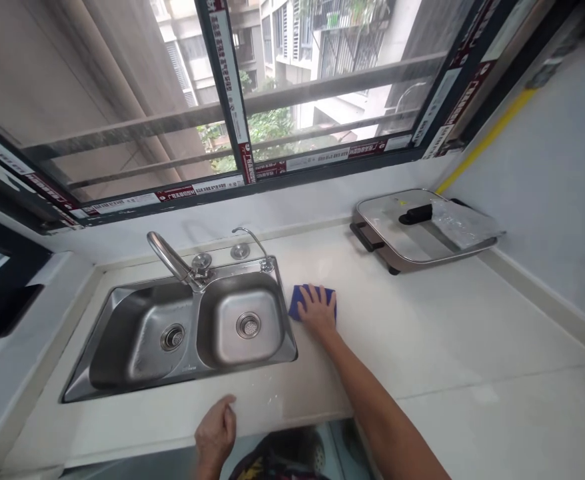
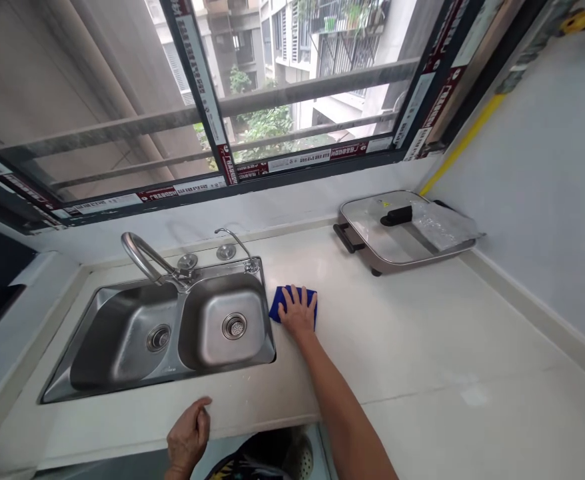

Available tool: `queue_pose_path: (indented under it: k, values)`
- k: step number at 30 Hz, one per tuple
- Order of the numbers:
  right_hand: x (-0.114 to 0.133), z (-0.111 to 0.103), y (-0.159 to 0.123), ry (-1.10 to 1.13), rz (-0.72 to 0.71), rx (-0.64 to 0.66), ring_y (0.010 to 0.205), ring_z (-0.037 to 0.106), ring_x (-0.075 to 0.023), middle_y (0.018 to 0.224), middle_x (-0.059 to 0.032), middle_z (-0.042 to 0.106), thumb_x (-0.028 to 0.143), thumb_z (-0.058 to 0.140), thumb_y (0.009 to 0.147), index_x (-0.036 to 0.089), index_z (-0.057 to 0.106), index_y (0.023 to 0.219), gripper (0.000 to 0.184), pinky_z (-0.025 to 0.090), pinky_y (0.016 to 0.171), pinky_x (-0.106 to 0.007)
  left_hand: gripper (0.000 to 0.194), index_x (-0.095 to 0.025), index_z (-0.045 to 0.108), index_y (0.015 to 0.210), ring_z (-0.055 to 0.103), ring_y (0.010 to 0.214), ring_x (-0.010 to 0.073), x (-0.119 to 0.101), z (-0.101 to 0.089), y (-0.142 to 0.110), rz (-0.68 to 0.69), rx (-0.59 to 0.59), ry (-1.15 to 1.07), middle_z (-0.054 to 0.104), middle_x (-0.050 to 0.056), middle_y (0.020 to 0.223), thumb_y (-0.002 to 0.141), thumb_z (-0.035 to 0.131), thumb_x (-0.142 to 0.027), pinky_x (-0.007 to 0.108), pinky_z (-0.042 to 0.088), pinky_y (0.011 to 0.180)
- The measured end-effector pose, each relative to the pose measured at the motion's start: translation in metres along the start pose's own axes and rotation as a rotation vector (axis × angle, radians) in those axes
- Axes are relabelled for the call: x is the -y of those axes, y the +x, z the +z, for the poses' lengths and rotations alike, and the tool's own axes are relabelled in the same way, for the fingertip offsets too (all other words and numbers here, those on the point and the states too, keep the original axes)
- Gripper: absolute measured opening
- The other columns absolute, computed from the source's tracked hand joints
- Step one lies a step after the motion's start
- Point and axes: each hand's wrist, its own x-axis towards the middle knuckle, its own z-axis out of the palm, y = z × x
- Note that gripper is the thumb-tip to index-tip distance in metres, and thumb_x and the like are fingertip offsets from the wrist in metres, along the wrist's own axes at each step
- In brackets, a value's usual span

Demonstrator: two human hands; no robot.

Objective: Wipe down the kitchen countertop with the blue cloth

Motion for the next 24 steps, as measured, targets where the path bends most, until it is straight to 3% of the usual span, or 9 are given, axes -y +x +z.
queue_pose_path:
  k: [5,11,19,24]
  values:
    - [-0.043,-0.014,-0.06,-0.064,-0.082,-0.019,0.148,0.024,-0.033,0.161,0.001,0.034,0.041,0.036,0.098,0.033,0.038,0.151,0.053,0.008,0.12,-0.064,0.031,-0.024,0.072,0.106,0.073,0.079,0.0149,0.005,0.004,0.0,0.058,-0.085,0.023,0.078,0.001,0.098,0.095,0.044,-0.025,0.023,0.055,0.074]
    - [-0.085,-0.034,-0.138,-0.189,-0.009,-0.029,0.149,0.023,-0.0328,0.161,0.0006,0.035,0.039,0.036,0.097,0.033,0.036,0.152,0.055,0.011,0.12,-0.064,0.031,-0.024,0.074,0.103,0.07,0.072,0.0132,0.006,0.007,0.002,0.04,-0.099,0.069,0.078,0.0,0.09,0.093,0.045,-0.023,0.021,0.049,0.065]
    - [-0.119,-0.053,-0.229,-0.244,0.13,-0.044,0.148,0.024,-0.032,0.16,-0.0015,0.036,0.041,0.031,0.098,0.032,0.035,0.153,0.056,0.013,0.12,-0.065,0.031,-0.022,0.074,0.105,0.067,0.071,0.0134,0.001,0.005,0.005,-0.006,0.011,0.088,0.075,0.0,0.081,0.093,0.044,-0.023,0.022,0.043,0.063]
    - [-0.123,-0.062,-0.273,-0.257,0.212,-0.064,0.149,0.023,-0.0324,0.16,-0.0033,0.035,0.042,0.028,0.098,0.029,0.034,0.154,0.057,0.012,0.12,-0.065,0.032,-0.022,0.074,0.106,0.068,0.076,0.0146,0.0,0.007,0.006,-0.001,0.011,0.094,0.076,0.002,0.085,0.093,0.044,-0.022,0.023,0.044,0.067]
